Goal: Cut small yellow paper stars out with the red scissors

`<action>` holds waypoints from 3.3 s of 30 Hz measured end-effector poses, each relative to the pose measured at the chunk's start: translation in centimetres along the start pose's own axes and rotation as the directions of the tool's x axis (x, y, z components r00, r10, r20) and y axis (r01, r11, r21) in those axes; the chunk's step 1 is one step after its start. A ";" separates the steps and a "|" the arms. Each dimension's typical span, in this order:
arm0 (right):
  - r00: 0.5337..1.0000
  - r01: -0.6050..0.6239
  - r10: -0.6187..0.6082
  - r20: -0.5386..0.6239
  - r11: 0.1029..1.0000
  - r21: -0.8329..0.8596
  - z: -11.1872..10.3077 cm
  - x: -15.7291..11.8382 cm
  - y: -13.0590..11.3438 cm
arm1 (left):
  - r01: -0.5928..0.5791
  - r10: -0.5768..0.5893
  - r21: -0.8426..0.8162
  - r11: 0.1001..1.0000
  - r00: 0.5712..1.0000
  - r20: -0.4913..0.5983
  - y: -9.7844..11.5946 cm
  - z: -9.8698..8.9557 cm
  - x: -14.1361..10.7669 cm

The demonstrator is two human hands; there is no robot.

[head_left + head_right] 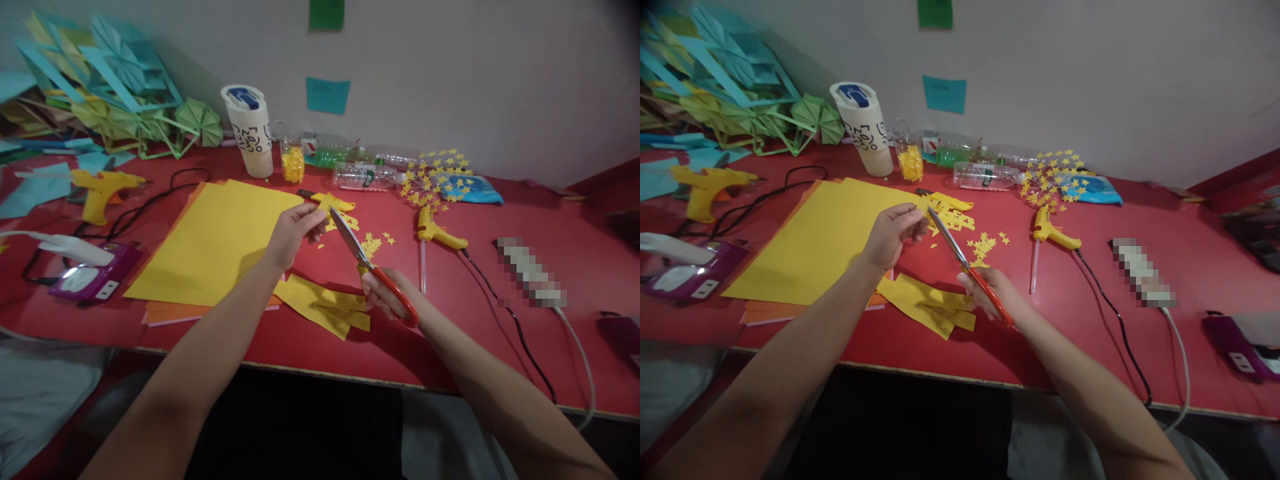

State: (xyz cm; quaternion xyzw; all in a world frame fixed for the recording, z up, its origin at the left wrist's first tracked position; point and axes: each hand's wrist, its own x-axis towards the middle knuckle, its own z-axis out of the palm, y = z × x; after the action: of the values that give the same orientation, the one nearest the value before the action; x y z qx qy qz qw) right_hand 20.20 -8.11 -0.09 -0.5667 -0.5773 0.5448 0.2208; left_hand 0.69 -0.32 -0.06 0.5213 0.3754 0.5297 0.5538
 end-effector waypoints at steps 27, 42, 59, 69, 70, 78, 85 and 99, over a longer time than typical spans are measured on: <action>0.998 0.033 -0.032 0.052 0.999 -0.011 -0.6 0.4 1.0 | -0.097 0.098 0.042 0.994 0.995 -0.022 0.3 0.0 -0.1; 0.997 0.038 -0.036 0.061 0.999 -0.034 -0.7 0.3 0.8 | -0.082 0.083 0.036 0.996 0.996 -0.026 0.3 0.1 -0.1; 1.000 -0.012 0.013 0.027 0.998 -0.056 -0.7 0.1 0.4 | -0.081 0.081 0.041 0.996 0.997 -0.006 0.0 -0.3 0.0; 0.999 -0.009 0.013 0.053 0.997 -0.074 -0.9 0.0 -0.1 | -0.071 0.069 0.048 0.996 0.996 0.060 0.2 -1.0 0.3; 0.998 -0.014 0.018 0.055 0.997 -0.075 -0.9 0.0 -0.2 | -0.071 0.068 0.048 0.996 0.996 0.061 0.2 -1.0 0.3; 0.999 -0.032 0.036 0.041 0.996 -0.083 -0.8 -0.2 -0.5 | -0.077 0.074 0.072 0.994 0.996 0.046 0.3 -1.0 0.4; 0.998 -0.034 0.038 0.042 0.996 -0.081 -0.9 -0.3 -0.8 | -0.093 0.089 0.069 0.993 0.994 0.055 0.3 -1.1 0.4; 0.998 0.018 -0.014 0.062 0.998 -0.062 -0.7 0.5 0.9 | -0.080 0.075 0.079 0.994 0.995 0.072 0.4 -0.7 0.0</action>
State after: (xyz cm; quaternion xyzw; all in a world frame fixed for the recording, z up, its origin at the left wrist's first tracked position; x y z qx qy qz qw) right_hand 21.06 -7.60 -0.84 -0.5514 -0.6052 0.5420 0.1895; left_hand -0.04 -0.23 0.23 0.5756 0.3567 0.5168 0.5238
